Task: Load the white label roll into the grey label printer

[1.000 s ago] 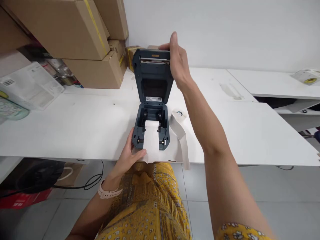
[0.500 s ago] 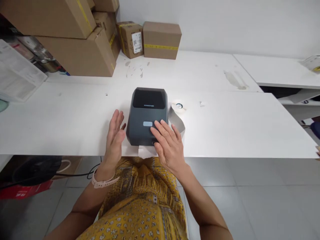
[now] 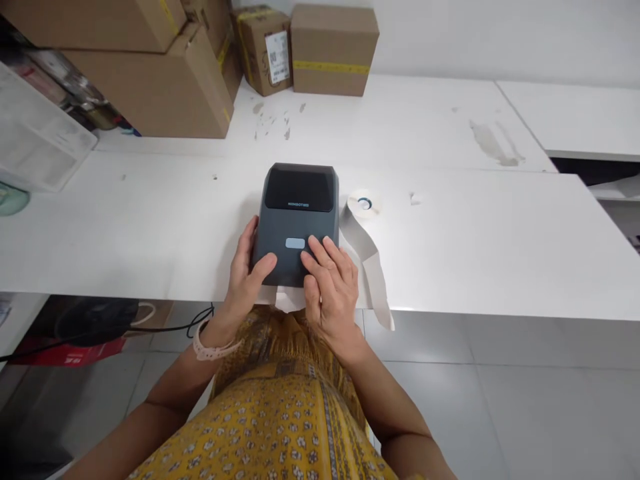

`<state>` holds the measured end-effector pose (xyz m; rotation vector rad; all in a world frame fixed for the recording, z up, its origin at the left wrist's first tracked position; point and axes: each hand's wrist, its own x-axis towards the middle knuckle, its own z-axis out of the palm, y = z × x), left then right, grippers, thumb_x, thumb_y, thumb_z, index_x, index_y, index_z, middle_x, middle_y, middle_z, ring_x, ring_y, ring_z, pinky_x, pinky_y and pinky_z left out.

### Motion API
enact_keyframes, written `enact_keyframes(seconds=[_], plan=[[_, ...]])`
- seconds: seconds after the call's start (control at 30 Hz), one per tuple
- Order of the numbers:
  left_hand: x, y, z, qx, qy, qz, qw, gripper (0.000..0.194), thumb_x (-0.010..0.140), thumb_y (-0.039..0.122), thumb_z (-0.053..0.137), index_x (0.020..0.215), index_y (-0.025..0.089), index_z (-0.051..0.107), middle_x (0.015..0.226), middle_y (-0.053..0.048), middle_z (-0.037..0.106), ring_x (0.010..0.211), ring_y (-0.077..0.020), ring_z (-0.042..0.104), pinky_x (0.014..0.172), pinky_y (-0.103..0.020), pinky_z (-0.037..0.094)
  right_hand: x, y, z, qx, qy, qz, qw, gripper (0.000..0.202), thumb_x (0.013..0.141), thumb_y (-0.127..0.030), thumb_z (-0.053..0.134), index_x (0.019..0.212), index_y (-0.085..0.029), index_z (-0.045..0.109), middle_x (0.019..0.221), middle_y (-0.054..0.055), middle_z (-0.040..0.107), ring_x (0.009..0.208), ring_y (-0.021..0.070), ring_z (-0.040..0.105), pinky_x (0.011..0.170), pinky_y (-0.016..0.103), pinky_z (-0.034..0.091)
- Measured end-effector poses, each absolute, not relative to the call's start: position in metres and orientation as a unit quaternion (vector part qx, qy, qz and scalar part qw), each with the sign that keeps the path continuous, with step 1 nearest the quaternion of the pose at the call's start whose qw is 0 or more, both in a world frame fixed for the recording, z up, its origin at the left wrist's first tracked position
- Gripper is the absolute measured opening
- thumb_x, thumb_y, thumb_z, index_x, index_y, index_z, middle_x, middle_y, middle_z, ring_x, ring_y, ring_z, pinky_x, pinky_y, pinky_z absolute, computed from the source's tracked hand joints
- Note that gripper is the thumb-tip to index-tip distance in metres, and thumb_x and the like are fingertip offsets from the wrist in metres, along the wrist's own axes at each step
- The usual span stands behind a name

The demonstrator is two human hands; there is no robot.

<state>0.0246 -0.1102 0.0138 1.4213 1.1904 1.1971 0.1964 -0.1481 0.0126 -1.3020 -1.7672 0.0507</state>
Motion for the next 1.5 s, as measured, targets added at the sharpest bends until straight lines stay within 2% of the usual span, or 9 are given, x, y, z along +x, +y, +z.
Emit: enact_keyframes(seconds=[0.07, 0.17, 0.3, 0.47, 0.83, 1.07, 1.23, 1.33, 1.5], plan=[[0.023, -0.129, 0.007, 0.549, 0.512, 0.532, 0.391, 0.06, 0.098, 0.051, 0.062, 0.152, 0.033, 0.043, 0.161, -0.007, 0.045, 0.148, -0.0286, 0.045, 0.121, -0.044, 0.039, 0.199, -0.143, 0.007, -0.51, -0.717, 0.011, 0.475, 0.045, 0.106, -0.019, 0.038, 0.143, -0.03, 0.061, 0.145, 0.004, 0.069, 0.147, 0.026, 0.055, 0.119, 0.056, 0.046], [0.022, -0.162, -0.005, 0.455, 0.559, 0.604, 0.34, 0.026, 0.101, 0.051, 0.055, 0.101, 0.027, 0.067, 0.095, -0.002, 0.064, 0.087, -0.0193, 0.061, 0.082, -0.034, 0.052, 0.202, -0.137, 0.003, -0.499, -0.716, 0.01, 0.488, 0.041, 0.107, -0.022, 0.034, 0.128, -0.027, 0.069, 0.135, 0.005, 0.075, 0.142, 0.0254, 0.06, 0.115, 0.056, 0.05], [0.032, -0.18, -0.003, 0.462, 0.528, 0.421, 0.574, 0.054, 0.097, 0.061, 0.052, 0.062, 0.02, 0.061, 0.057, -0.001, 0.051, 0.052, -0.0132, 0.043, 0.053, -0.029, 0.034, 0.203, -0.136, 0.002, -0.485, -0.703, 0.027, 0.52, 0.038, 0.108, -0.023, 0.035, 0.12, -0.025, 0.071, 0.132, 0.006, 0.076, 0.142, 0.0247, 0.059, 0.116, 0.055, 0.05], [0.051, -0.163, 0.016, 0.4, 0.503, 0.379, 0.666, 0.06, 0.084, 0.069, 0.061, 0.055, 0.017, 0.061, 0.053, -0.003, 0.059, 0.043, -0.0092, 0.045, 0.046, -0.026, 0.029, 0.205, -0.137, 0.005, -0.477, -0.709, 0.054, 0.516, 0.037, 0.108, -0.027, 0.036, 0.122, -0.025, 0.071, 0.135, 0.006, 0.075, 0.143, 0.0252, 0.057, 0.116, 0.055, 0.049], [0.059, -0.16, 0.011, 0.416, 0.51, 0.404, 0.635, 0.056, 0.078, 0.069, 0.073, 0.059, 0.017, 0.062, 0.056, -0.004, 0.066, 0.047, -0.0112, 0.054, 0.049, -0.025, 0.042, 0.202, -0.135, 0.01, -0.458, -0.712, 0.038, 0.531, 0.032, 0.108, -0.021, 0.04, 0.124, -0.023, 0.068, 0.132, 0.008, 0.074, 0.137, 0.024, 0.059, 0.113, 0.047, 0.046], [0.027, -0.165, 0.0, 0.524, 0.466, 0.368, 0.61, 0.052, 0.095, 0.058, 0.059, 0.063, 0.017, 0.066, 0.062, -0.005, 0.068, 0.052, -0.0117, 0.055, 0.053, -0.026, 0.043, 0.197, -0.135, 0.034, -0.549, -0.734, -0.059, 0.397, 0.037, 0.109, -0.046, 0.043, 0.128, -0.029, 0.07, 0.126, 0.009, 0.07, 0.109, 0.0269, 0.062, 0.093, 0.045, 0.041], [0.005, -0.165, -0.007, 0.514, 0.522, 0.532, 0.425, 0.042, 0.103, 0.045, 0.053, 0.075, 0.02, 0.072, 0.065, -0.001, 0.062, 0.059, -0.0136, 0.054, 0.057, -0.027, 0.043, 0.195, -0.123, 0.047, -0.541, -0.759, -0.091, 0.351, 0.026, 0.108, -0.044, 0.051, 0.109, -0.027, 0.071, 0.131, 0.005, 0.072, 0.134, 0.0316, 0.056, 0.118, 0.057, 0.024], [0.003, -0.154, -0.004, 0.508, 0.534, 0.602, 0.306, 0.031, 0.104, 0.042, 0.053, 0.096, 0.022, 0.076, 0.093, -0.004, 0.073, 0.082, -0.0175, 0.065, 0.073, -0.029, 0.052, 0.196, -0.111, 0.044, -0.519, -0.771, -0.066, 0.362, 0.021, 0.106, -0.041, 0.055, 0.099, -0.027, 0.069, 0.135, 0.003, 0.073, 0.148, 0.0329, 0.047, 0.127, 0.062, 0.013], [0.016, -0.137, -0.001, 0.568, 0.504, 0.574, 0.308, 0.047, 0.107, 0.046, 0.048, 0.15, 0.028, 0.059, 0.159, -0.007, 0.055, 0.149, -0.0268, 0.048, 0.125, -0.043, 0.039, 0.204, -0.123, 0.013, -0.486, -0.725, 0.074, 0.482, 0.026, 0.107, -0.038, 0.05, 0.126, -0.029, 0.066, 0.157, 0.007, 0.057, 0.154, 0.0303, 0.043, 0.123, 0.06, 0.037]])
